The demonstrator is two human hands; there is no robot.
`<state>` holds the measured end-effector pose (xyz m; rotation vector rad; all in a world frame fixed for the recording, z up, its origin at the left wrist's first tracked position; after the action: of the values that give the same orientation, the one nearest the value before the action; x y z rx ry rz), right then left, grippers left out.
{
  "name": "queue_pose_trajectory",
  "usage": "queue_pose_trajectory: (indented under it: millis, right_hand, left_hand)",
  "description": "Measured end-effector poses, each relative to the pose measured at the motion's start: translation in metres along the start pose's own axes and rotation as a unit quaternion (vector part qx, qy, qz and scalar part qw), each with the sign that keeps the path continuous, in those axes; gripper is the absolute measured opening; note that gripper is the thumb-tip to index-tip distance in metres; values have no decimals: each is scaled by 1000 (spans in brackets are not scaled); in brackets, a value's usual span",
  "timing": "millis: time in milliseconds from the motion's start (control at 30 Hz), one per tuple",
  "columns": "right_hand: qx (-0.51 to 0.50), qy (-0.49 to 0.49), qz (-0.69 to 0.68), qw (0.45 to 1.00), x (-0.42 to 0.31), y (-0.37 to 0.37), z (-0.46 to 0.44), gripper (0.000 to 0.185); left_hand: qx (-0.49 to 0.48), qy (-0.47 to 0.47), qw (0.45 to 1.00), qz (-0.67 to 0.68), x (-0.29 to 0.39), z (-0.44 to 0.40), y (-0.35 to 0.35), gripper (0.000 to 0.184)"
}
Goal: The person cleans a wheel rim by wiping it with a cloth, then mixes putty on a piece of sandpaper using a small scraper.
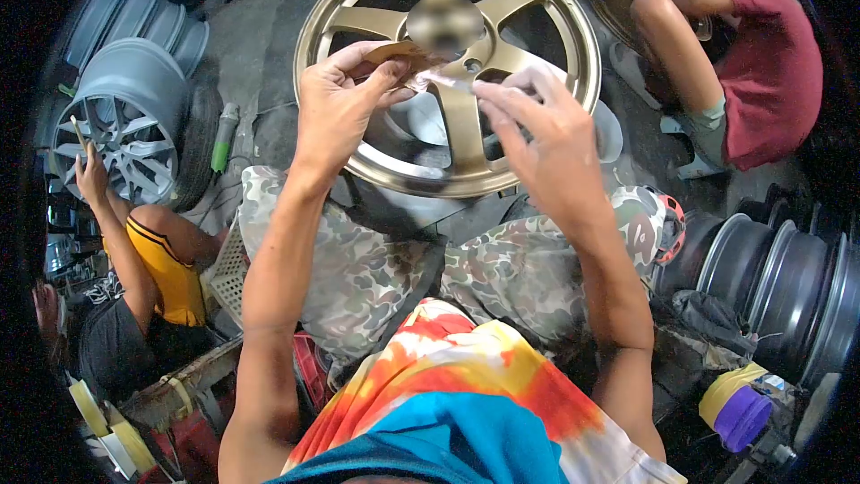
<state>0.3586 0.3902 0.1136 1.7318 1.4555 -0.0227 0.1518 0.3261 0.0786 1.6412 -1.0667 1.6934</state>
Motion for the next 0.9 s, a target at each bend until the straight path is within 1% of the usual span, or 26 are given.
queue_pose_trajectory:
  millis: [67,133,200,267,333,367,400,467,500,533,600,733,800,833,900]
  right_hand:
    - [-24,-2,-21,1000,-5,-2,0,23]
    - [-14,-1,-41,999,1,-1,-2,22]
    - [-2,-26,-32,999,5,2,-3,18]
    - [-13,-23,-33,999,5,1,-1,18]
    - [-36,-59,-56,996,5,2,-2,18]
    - [-14,-51,-77,996,7,4,-3,17]
    - [-16,-50,-77,996,9,2,-3,17]
    - [-25,-96,-123,987,16,0,-1,18]
    - [-55,-154,-146,976,17,-1,1,18]
    - [-54,-155,-145,976,17,-2,2,18]
    - [-49,-193,-187,962,20,-6,5,19]
    - [-62,-207,-218,952,18,-9,6,19]
    - [-93,-181,-204,958,16,-11,6,18]
    - [-92,-180,-204,958,16,-10,6,18]
    - [-121,-191,-210,951,14,-10,6,19]
  left_hand:
    - [5,-2,1000,9,2,1,-2,20]
    - [18,-5,1000,16,4,0,2,19]
    - [-2,11,998,55,3,-1,3,20]
    - [-5,17,999,43,3,-1,2,20]
    - [-2,21,999,28,4,-2,5,21]
    - [-16,27,999,27,5,-2,6,22]
    - [-31,33,999,28,6,-2,7,23]
    - [-40,48,997,36,7,-1,7,23]
    - [-49,62,996,42,7,0,6,24]
    - [-50,62,996,43,8,0,5,24]
    - [-61,65,994,67,9,1,4,24]
    - [-66,67,993,67,11,2,2,23]
    - [-75,58,994,53,13,3,1,23]
    - [-75,57,994,53,14,3,1,23]
    - [-80,44,995,44,14,4,1,23]
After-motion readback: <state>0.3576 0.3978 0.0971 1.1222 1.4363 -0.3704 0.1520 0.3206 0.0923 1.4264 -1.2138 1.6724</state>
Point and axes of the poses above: each hand's wrist, its own z-axis away from the middle knuckle, its own y-axis out of the back of the hand, x = y × z, the point moved 4 cm from there along -z, towards the middle knuckle, and after that the axes turned 11 degrees about x, right-handed, at the moved point
